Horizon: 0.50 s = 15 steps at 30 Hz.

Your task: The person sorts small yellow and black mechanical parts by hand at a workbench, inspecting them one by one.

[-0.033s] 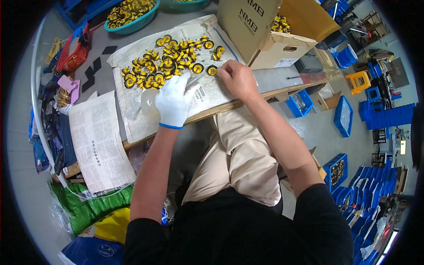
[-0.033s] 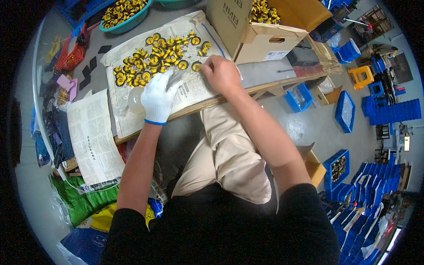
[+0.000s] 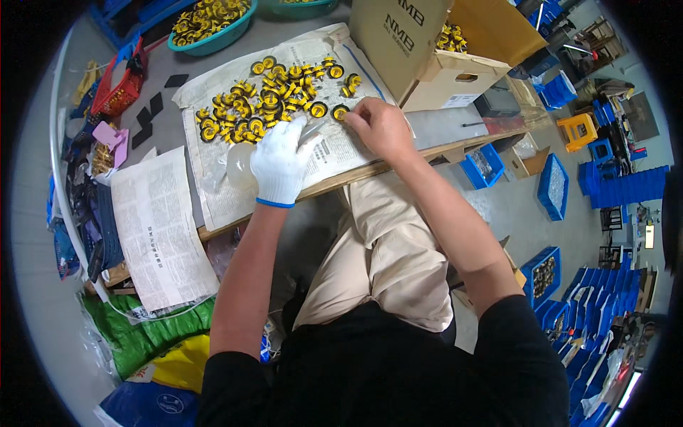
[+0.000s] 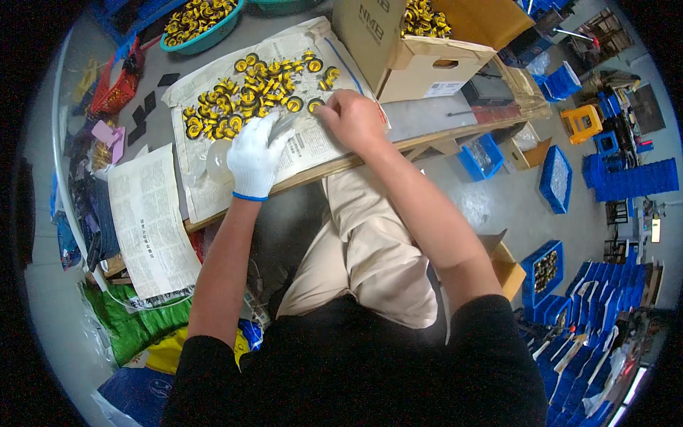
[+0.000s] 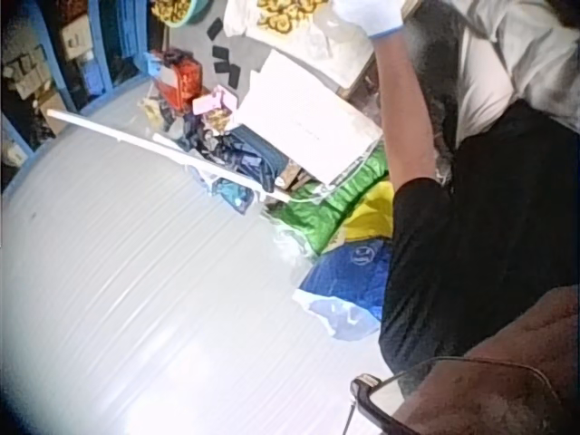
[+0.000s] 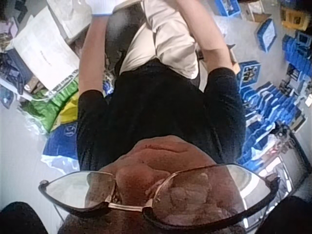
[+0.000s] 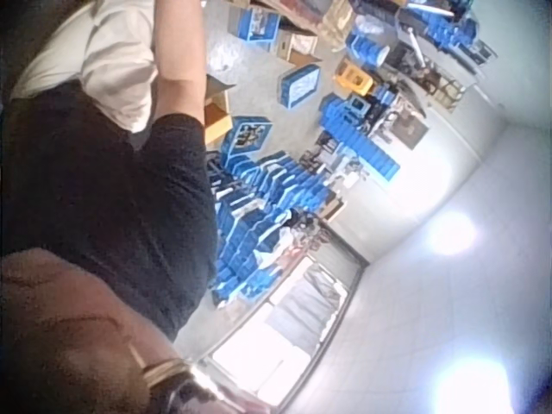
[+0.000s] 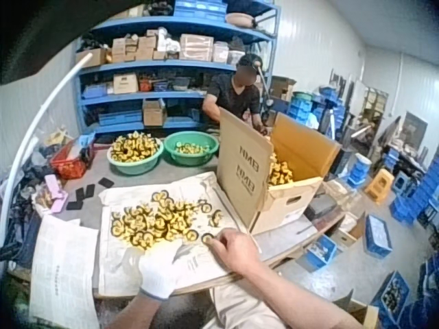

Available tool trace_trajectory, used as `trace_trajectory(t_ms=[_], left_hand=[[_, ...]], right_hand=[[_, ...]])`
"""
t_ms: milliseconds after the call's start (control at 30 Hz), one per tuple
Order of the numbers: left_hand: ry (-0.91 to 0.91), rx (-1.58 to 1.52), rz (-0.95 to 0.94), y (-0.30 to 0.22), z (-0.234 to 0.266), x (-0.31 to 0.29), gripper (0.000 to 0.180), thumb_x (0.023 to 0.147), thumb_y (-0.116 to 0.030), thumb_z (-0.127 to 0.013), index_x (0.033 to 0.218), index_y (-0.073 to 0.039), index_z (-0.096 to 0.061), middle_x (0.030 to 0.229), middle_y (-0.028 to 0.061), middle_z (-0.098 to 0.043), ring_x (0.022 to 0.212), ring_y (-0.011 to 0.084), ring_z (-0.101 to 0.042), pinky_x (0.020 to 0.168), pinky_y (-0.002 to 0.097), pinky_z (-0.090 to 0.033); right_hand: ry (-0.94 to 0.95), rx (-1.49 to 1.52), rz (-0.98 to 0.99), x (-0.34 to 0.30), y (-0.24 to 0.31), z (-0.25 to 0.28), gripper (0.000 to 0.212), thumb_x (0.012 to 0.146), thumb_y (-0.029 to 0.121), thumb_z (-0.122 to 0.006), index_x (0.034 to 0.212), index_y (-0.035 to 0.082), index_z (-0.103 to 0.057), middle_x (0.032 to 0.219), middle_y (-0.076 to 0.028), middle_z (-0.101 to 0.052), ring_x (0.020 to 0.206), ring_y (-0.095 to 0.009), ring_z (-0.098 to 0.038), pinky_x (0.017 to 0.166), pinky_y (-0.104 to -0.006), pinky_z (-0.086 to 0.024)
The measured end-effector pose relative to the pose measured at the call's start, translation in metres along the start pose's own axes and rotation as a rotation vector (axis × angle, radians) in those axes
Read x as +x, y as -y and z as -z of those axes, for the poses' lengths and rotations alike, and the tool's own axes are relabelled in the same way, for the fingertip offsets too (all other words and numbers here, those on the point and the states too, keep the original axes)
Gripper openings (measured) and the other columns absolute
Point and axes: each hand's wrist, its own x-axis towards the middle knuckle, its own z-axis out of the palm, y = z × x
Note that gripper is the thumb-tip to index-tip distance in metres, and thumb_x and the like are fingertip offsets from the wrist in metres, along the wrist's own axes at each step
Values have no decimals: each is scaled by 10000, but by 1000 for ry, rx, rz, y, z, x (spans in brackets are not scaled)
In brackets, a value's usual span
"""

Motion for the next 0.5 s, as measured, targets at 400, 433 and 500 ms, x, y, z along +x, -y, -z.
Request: trace_trajectory(t_ms=[400, 433, 500], left_hand=[[-25, 0, -20, 4, -7, -3, 422, 835, -450, -777, 1165, -193, -728, 974, 28, -677, 903, 253, -686, 740, 413, -554], [-33, 8, -25, 5, -8, -3, 420, 834, -447, -780, 1165, -194, -728, 980, 27, -680, 908, 254, -686, 744, 414, -555], [-40, 17, -32, 6, -9, -3, 419, 833, -444, -784, 1165, -195, -729, 985, 26, -683, 913, 254, -687, 748, 415, -556]], right_hand=[[-19, -19, 230, 5, 14, -15, 205, 827, 177, -809, 925, 51, -682, 865, -115, -653, 750, -287, -673, 674, -405, -534], [-32, -17, 277, 6, 15, -15, 169, 835, 159, -793, 930, 61, -693, 878, -114, -648, 762, -299, -671, 683, -412, -536], [-47, -12, 324, 9, 16, -18, 136, 844, 141, -777, 935, 72, -704, 892, -113, -642, 774, -311, -670, 692, -418, -538]])
